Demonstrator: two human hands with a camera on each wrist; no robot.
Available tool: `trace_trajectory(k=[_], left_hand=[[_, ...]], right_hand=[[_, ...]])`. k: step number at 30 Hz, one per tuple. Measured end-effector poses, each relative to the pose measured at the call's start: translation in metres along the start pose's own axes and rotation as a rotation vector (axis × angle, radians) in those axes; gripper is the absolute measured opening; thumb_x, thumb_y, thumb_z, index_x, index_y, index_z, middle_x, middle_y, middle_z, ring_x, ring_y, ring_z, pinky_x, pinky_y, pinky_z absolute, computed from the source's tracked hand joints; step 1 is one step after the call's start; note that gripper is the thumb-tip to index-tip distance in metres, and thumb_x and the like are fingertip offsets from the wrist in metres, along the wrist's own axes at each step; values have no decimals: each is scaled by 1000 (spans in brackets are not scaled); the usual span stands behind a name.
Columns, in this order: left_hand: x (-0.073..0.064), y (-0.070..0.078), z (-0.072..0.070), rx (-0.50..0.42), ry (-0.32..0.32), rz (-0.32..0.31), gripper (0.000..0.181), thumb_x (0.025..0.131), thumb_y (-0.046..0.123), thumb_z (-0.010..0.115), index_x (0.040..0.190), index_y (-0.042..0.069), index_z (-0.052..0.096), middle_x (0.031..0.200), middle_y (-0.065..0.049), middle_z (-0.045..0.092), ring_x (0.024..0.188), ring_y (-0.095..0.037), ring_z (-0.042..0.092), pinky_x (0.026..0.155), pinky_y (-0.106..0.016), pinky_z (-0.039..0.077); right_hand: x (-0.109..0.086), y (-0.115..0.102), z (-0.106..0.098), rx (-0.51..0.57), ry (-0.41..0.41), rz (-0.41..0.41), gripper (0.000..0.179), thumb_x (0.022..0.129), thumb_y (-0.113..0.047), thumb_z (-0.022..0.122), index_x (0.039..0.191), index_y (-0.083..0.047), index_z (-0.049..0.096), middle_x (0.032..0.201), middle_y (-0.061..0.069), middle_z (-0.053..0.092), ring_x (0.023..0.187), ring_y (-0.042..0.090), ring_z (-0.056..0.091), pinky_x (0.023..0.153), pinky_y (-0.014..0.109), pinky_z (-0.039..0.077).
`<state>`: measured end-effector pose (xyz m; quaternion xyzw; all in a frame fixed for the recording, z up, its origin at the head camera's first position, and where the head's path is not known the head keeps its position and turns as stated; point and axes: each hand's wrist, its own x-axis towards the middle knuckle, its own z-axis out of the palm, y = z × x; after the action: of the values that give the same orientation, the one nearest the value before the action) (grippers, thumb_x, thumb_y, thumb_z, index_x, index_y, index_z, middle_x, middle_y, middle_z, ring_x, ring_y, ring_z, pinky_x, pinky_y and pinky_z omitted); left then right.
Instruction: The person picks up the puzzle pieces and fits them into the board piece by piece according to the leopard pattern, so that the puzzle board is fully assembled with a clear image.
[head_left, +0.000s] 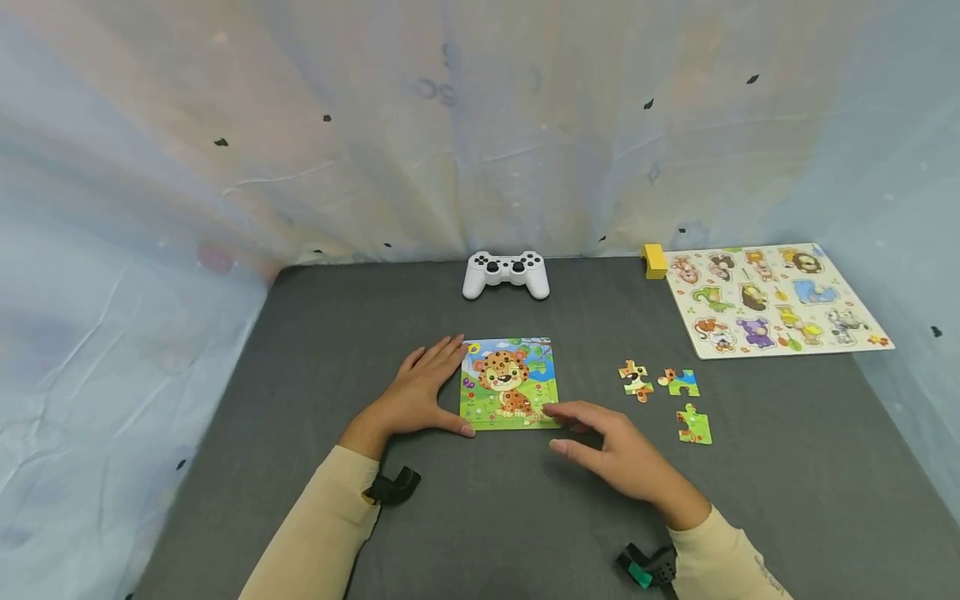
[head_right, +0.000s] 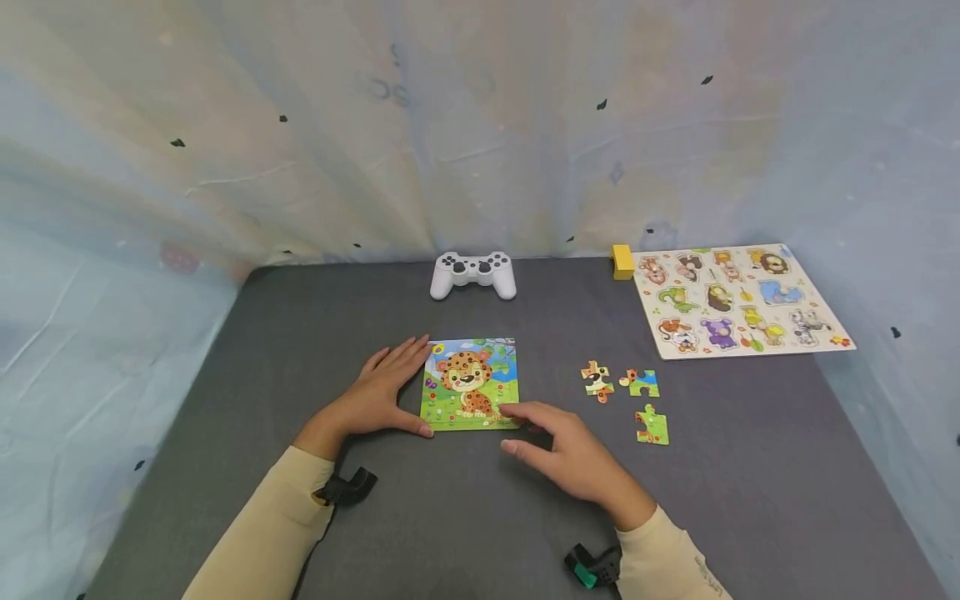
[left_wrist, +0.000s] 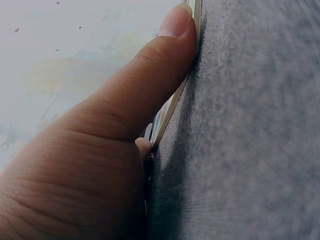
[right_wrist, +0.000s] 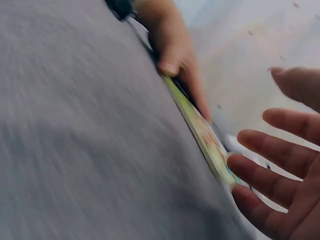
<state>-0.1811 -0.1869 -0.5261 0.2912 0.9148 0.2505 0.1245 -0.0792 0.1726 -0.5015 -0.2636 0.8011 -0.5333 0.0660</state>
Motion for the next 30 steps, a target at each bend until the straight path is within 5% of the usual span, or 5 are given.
trace_trajectory(k=[9,14,23,30], left_hand=[[0,4,-3,15,-16,-16,143,72,78,90,177,15,16,182,1,7,166,-21,3,129,-58,1],[1,2,-2,-3,-15,-15,143,72,80,89,177,16,16,182,2,7,166,-21,2,128,-57,-1],[0,0,-1,-2,-11,-11,143,72,80,88,177,16,16,182,0,8,166,-22,3,128,-58,-1],[1,1,-2,5,-17,-15,143,72,80,88,177,16,15,182,0,7,166,-23,3,128,-58,-1]], right_hand=[[-25,20,-49,209,141,-11,48,109,9,56,156,9,51,143,27,64,126,34,68,98,30,57],[-35,23,-72,296,215,-65,45,114,3,43,159,11,46,143,35,59,126,31,68,99,33,57],[-49,32,-96,487,274,-231,48,117,-3,26,159,21,32,150,28,57,132,33,62,104,35,53],[-61,34,-111,513,304,-212,54,118,-11,20,164,15,29,156,25,54,137,30,59,106,34,51]])
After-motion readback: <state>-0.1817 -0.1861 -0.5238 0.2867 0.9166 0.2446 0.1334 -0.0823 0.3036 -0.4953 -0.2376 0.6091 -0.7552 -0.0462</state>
